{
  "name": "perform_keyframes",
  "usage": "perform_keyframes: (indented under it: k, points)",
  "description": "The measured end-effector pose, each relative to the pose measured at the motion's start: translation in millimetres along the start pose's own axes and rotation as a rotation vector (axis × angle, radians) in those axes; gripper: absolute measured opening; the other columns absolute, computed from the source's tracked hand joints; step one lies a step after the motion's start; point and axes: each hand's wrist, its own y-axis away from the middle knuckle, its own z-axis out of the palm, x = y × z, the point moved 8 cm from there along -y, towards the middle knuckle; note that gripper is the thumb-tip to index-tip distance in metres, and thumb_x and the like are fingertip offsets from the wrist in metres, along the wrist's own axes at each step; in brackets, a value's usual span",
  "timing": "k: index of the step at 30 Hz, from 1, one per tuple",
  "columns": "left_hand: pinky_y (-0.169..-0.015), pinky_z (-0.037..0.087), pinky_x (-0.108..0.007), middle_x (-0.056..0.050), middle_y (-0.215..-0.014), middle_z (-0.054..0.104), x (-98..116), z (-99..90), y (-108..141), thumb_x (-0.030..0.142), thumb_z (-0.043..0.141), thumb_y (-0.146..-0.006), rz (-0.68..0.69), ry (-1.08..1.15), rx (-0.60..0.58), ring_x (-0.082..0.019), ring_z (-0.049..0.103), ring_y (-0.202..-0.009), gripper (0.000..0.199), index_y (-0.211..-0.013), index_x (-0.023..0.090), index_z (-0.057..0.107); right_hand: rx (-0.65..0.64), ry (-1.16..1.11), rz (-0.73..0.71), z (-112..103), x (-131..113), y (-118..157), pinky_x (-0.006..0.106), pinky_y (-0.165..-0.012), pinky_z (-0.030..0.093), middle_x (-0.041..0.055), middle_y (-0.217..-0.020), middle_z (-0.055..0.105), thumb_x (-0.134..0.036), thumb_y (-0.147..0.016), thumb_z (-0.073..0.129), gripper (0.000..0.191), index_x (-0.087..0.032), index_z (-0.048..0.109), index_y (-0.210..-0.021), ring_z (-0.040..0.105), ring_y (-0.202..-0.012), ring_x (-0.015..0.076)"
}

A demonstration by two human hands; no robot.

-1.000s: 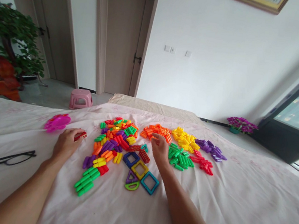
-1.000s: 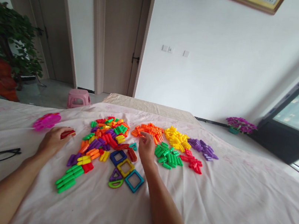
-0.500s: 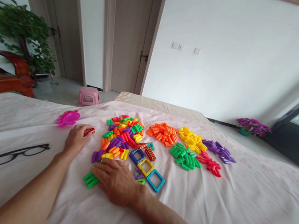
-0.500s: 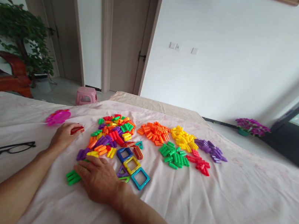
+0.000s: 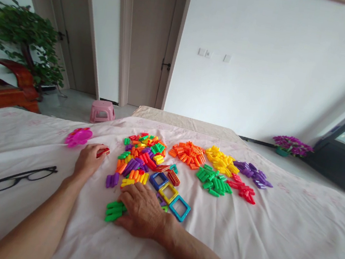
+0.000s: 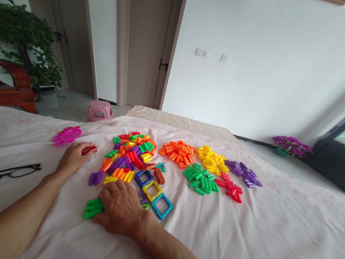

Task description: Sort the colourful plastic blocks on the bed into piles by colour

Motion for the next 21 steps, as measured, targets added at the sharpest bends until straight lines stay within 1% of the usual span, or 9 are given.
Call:
perform_keyframes:
  k: [2, 4, 6, 7, 10, 12, 17, 21]
  points:
    - [-0.102, 0.048, -0.039, -0.012, -0.113, 0.073, 0.3, -0.5, 0.1, 0.033, 0.055, -0.082, -0.013, -0.003, -0.006, -0.027, 0.062, -0.108, 0.035, -0.109, 0.020, 0.072, -0.031, -0.017, 0.011, 2.2, 2.5, 2.1, 0.034, -0.084, 0.043, 0.0079, -0.108, 0.064, -0.058, -0.089, 0.064, 0.046, -0.019, 0.059, -0.113, 0.055, -0.098, 0.0227]
    - [-0.102, 0.048, -0.040, -0.012, -0.114, 0.072, 1.1, -1.2, 0.0, 0.033, 0.055, -0.082, -0.021, -0.003, -0.009, -0.027, 0.062, -0.109, 0.035, -0.109, 0.020, 0.072, -0.059, -0.031, 0.042, 3.0, 7.1, 3.0, 0.035, -0.085, 0.045, 0.0085, -0.109, 0.064, -0.059, -0.082, 0.071, 0.054, -0.019, 0.059, -0.116, 0.056, -0.099, 0.0237]
    - [-0.102, 0.048, -0.040, -0.012, -0.114, 0.072, 2.3, -2.1, -0.2, 0.033, 0.055, -0.082, -0.018, 0.002, -0.007, -0.027, 0.062, -0.109, 0.034, -0.109, 0.020, 0.072, -0.077, -0.061, 0.076, 1.5, 12.2, 2.7, 0.035, -0.085, 0.046, 0.0087, -0.110, 0.063, -0.058, -0.075, 0.078, 0.059, -0.019, 0.060, -0.115, 0.058, -0.100, 0.0244]
    - [-0.102, 0.048, -0.040, -0.012, -0.114, 0.072, 2.8, -2.4, -0.2, 0.033, 0.055, -0.082, -0.016, 0.005, -0.006, -0.027, 0.062, -0.109, 0.034, -0.108, 0.020, 0.072, -0.080, -0.082, 0.094, -0.2, 14.7, 2.3, 0.033, -0.084, 0.047, 0.0082, -0.108, 0.063, -0.054, -0.075, 0.080, 0.055, -0.019, 0.061, -0.113, 0.059, -0.099, 0.0236]
    - [-0.102, 0.048, -0.040, -0.012, -0.113, 0.072, 3.1, -2.4, -0.3, 0.034, 0.055, -0.082, -0.017, 0.014, -0.005, -0.027, 0.062, -0.108, 0.034, -0.108, 0.020, 0.072, -0.070, -0.156, 0.174, -8.1, 23.8, 2.4, 0.027, -0.075, 0.046, 0.0053, -0.101, 0.064, -0.035, -0.082, 0.075, 0.027, -0.020, 0.063, -0.102, 0.061, -0.090, 0.0191]
    - [-0.102, 0.048, -0.040, -0.012, -0.113, 0.072, 2.5, -2.1, -0.4, 0.034, 0.054, -0.083, -0.024, 0.018, -0.007, -0.027, 0.062, -0.109, 0.034, -0.108, 0.020, 0.072, -0.054, -0.204, 0.228, -13.5, 29.0, 4.2, 0.025, -0.069, 0.044, 0.0032, -0.097, 0.065, -0.028, -0.085, 0.072, 0.016, -0.021, 0.061, -0.096, 0.061, -0.085, 0.0170]
    - [-0.102, 0.048, -0.040, -0.011, -0.114, 0.073, 1.2, -1.7, -0.4, 0.034, 0.054, -0.082, -0.044, 0.011, -0.013, -0.027, 0.062, -0.109, 0.034, -0.107, 0.020, 0.072, -0.004, -0.342, 0.286, -20.6, 35.2, 10.3, 0.023, -0.062, 0.038, -0.0008, -0.086, 0.065, -0.027, -0.092, 0.063, 0.010, -0.021, 0.055, -0.089, 0.058, -0.072, 0.0127]
    - [-0.101, 0.048, -0.040, -0.012, -0.114, 0.072, 2.9, -2.3, -0.4, 0.033, 0.054, -0.082, -0.030, 0.014, -0.010, -0.028, 0.062, -0.108, 0.035, -0.107, 0.018, 0.072, 0.036, -0.371, 0.317, -21.9, 41.4, 13.0, 0.022, -0.058, 0.032, -0.0027, -0.078, 0.061, -0.029, -0.092, 0.061, 0.014, -0.021, 0.053, -0.083, 0.053, -0.066, 0.0103]
